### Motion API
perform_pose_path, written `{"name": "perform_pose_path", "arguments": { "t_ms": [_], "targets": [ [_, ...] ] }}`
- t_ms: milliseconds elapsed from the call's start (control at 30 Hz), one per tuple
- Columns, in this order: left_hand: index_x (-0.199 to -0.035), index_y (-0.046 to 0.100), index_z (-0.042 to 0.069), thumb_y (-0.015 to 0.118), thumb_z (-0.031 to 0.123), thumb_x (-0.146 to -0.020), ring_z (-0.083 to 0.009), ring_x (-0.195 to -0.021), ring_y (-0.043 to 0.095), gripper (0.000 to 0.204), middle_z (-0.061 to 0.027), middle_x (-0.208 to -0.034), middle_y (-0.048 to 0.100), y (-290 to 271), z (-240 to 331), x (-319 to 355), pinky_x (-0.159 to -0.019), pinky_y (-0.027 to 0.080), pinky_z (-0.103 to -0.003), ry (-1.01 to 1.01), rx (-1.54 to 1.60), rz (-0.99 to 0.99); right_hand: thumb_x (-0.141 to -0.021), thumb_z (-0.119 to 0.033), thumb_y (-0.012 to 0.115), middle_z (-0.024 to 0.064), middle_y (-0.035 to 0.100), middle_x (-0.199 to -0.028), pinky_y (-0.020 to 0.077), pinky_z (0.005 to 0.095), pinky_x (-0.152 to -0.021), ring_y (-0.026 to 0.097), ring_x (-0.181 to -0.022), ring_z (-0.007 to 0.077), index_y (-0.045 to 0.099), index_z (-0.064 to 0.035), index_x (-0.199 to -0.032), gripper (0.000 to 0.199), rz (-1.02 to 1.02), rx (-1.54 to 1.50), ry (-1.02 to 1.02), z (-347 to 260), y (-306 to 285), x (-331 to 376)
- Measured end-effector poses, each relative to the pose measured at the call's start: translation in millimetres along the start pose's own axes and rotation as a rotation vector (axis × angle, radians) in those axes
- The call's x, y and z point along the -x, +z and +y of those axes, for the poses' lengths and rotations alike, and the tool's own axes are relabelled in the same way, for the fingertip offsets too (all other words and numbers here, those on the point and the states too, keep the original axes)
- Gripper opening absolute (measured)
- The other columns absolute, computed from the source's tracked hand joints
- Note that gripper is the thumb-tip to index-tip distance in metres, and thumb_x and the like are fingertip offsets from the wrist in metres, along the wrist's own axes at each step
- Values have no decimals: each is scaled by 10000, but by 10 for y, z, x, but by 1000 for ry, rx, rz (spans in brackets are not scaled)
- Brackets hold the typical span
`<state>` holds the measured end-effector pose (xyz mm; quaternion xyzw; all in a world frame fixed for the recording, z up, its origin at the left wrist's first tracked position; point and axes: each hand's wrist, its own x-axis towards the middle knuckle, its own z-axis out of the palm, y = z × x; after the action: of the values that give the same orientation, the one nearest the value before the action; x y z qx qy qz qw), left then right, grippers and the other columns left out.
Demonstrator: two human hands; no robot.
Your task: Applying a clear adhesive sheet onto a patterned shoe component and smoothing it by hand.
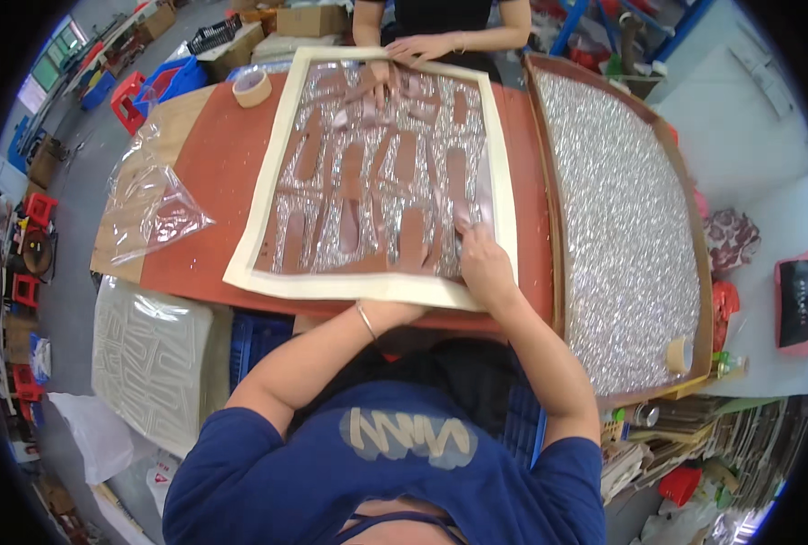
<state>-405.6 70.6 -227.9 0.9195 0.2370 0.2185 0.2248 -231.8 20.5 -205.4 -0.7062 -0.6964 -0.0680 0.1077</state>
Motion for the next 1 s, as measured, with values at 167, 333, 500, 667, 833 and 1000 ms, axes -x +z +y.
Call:
{"name": "perform_pose_path", "arguments": {
  "t_ms": [167,333,500,667,833,1000],
  "targets": [
    [-1323,385,-1,542,299,-826,-385,-939,573,601,-238,-1112,522,-37,9,7,-852,457,-497,86,-187,37,-827,-13,489,165,507,-939,500,438,-609,596,-735,361,482,6,-858,37,256,19,170,503,-485,-448],
    [-1211,473,13,581,338,-815,-360,-893,575,524,-165,-1004,571,-189,-13,-163,-802,461,-463,166,-276,179,-884,-80,505,163,532,-965,489,450,-644,578,-731,370,493,-4,-865,80,290,-167,-16,619,-519,-616],
    [-1069,552,48,503,325,-871,-365,-1022,513,344,-170,-1080,544,-57,-195,-137,-893,317,-605,-58,183,-321,-832,-101,582,171,571,-1014,506,404,-742,593,-875,356,543,9,-952,167,-17,-223,-82,305,-359,-380],
    [-1153,490,-39,472,320,-850,-323,-999,527,469,-170,-1033,568,-96,-61,-78,-914,303,-537,32,-265,-164,-823,-99,579,143,605,-1099,496,399,-792,582,-965,332,559,-38,-1147,330,120,-296,-157,612,141,-205],
    [-1017,604,85,417,235,-886,-325,-909,585,273,-157,-952,631,-251,30,-201,-881,403,-455,11,-30,-341,-728,-45,610,145,605,-1131,477,378,-814,591,-950,289,557,-54,-1181,456,140,-72,-204,456,152,-228],
    [-1080,592,80,429,210,-911,-321,-954,584,269,-159,-1024,626,-437,-148,-347,-821,466,-395,-84,146,-377,-714,-49,625,120,634,-1086,476,368,-793,603,-910,271,578,-46,-1151,439,203,-122,-162,467,285,-432]
  ]
}}
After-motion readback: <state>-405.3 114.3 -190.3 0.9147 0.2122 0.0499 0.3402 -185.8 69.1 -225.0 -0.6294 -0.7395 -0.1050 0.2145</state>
